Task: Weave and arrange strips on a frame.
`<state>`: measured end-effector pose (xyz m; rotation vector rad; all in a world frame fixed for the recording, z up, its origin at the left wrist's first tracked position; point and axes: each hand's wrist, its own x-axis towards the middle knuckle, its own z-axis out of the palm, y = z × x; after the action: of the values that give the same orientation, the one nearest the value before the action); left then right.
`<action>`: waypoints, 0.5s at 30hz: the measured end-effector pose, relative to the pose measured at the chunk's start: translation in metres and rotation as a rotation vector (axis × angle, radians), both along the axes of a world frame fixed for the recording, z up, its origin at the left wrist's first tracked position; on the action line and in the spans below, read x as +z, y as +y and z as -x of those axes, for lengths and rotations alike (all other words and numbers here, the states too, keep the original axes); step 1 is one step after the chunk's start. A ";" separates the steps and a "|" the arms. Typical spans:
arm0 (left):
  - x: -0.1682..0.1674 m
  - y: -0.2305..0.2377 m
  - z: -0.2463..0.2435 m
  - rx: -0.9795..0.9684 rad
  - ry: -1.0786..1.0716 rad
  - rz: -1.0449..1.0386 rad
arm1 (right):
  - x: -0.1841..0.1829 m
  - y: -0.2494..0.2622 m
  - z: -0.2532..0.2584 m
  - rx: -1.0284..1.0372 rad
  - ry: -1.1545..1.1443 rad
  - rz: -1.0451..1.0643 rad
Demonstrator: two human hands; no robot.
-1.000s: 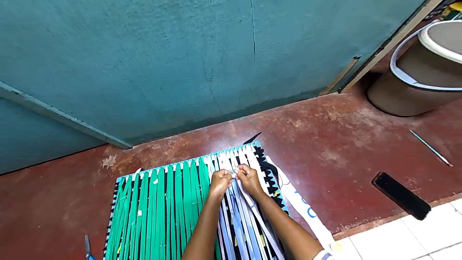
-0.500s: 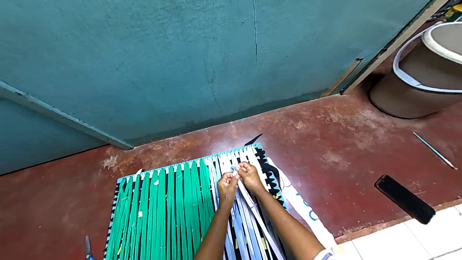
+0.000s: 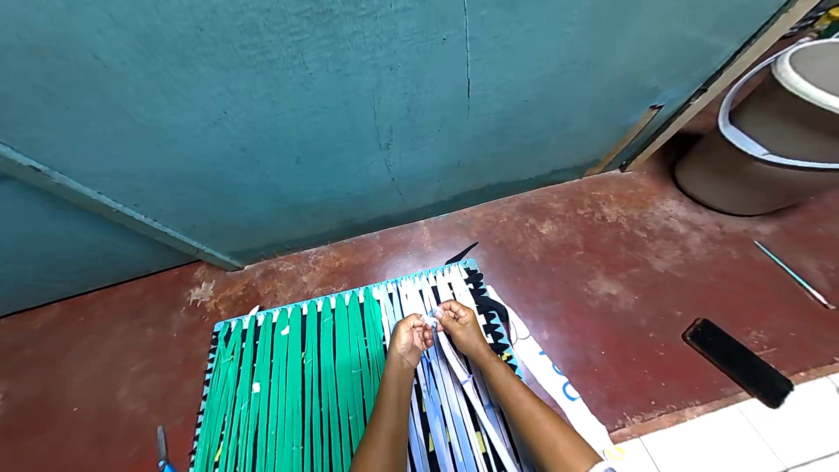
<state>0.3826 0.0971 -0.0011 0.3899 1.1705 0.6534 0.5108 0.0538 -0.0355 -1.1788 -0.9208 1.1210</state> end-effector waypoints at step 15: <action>-0.003 -0.018 0.008 -0.393 0.587 -0.810 | 0.006 0.008 -0.003 -0.073 0.023 0.174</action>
<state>0.3744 0.0788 -0.0039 1.5391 1.2785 0.6612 0.5137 0.0616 -0.0293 -1.3281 -0.7677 1.1709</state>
